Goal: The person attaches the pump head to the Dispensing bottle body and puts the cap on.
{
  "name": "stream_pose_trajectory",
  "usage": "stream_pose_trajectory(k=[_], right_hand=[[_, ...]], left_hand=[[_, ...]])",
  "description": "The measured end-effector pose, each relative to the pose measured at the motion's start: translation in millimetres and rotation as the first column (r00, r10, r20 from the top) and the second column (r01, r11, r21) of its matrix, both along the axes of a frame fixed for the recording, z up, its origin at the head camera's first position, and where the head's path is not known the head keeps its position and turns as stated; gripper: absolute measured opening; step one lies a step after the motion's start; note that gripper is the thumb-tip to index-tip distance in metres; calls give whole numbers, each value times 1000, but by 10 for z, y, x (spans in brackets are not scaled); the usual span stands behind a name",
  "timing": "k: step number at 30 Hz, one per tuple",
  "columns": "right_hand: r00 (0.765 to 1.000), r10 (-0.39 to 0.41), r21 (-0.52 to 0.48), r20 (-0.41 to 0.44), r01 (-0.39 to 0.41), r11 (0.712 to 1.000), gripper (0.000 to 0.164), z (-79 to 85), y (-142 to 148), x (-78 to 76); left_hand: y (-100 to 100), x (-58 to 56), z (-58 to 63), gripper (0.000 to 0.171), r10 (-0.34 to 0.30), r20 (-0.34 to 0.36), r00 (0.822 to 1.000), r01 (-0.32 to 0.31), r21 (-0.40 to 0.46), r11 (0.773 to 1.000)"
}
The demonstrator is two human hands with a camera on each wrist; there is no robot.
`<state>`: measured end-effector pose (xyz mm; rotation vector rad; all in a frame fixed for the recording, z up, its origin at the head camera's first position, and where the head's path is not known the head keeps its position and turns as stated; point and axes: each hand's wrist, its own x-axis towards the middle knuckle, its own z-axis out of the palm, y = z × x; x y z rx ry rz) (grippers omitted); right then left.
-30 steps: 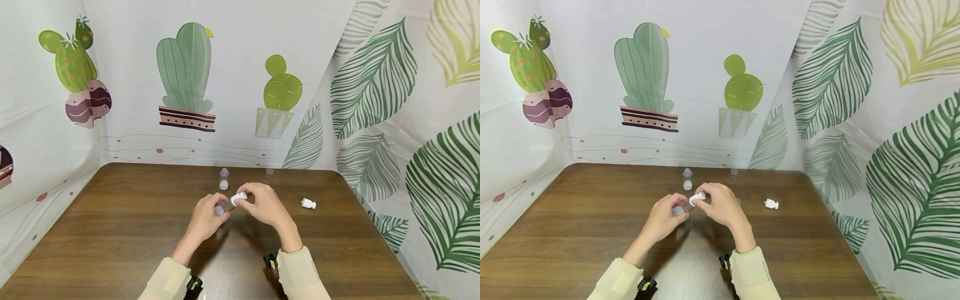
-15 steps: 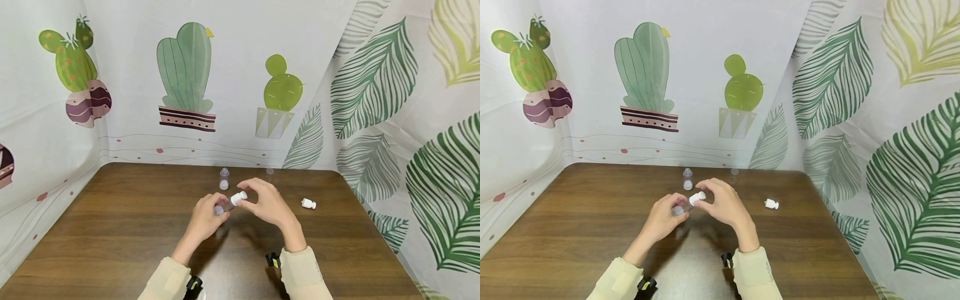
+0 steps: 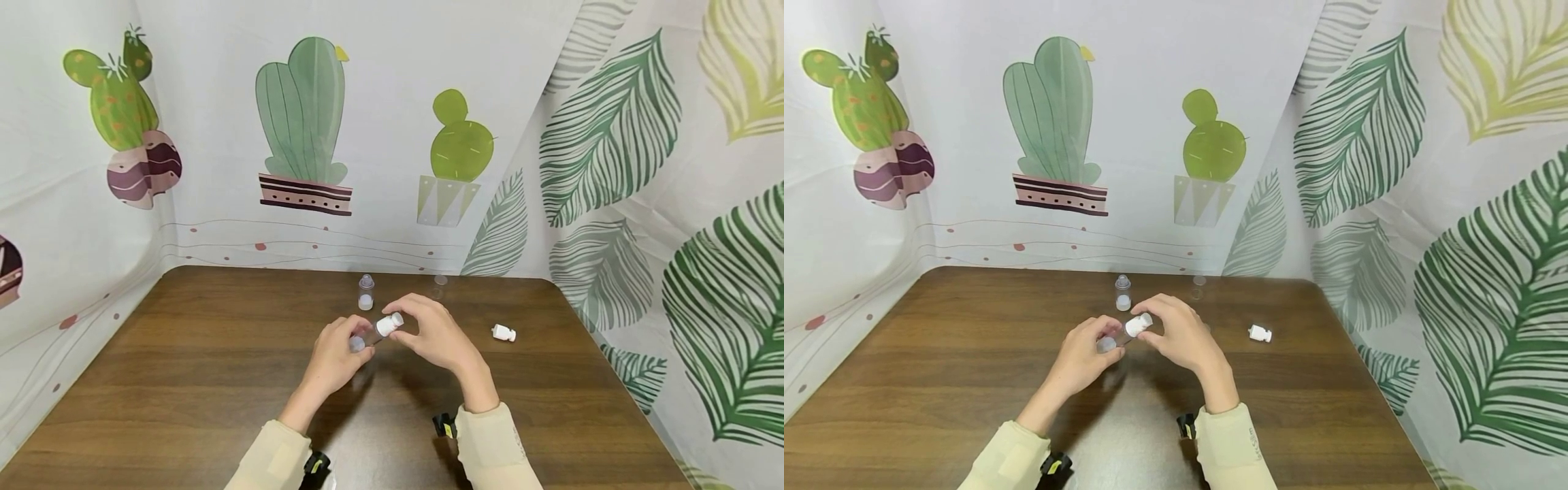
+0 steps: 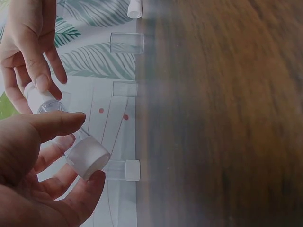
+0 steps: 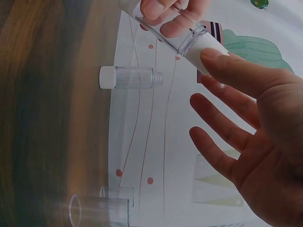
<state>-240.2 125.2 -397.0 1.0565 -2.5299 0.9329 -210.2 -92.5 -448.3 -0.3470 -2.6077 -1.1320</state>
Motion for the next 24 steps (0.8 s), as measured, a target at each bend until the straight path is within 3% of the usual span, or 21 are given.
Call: stream_pose_trajectory(k=[11,24], right_hand=[[1000,0,16,5,0,1000,27,-12,-21,6],[994,-55,23,93,53,998,17,-16,-32,2]], left_hand=[[-2,8,0,31,1,3,1000,-1,7,1000],[1,7,14,31,0,2,1000,0,7,1000]])
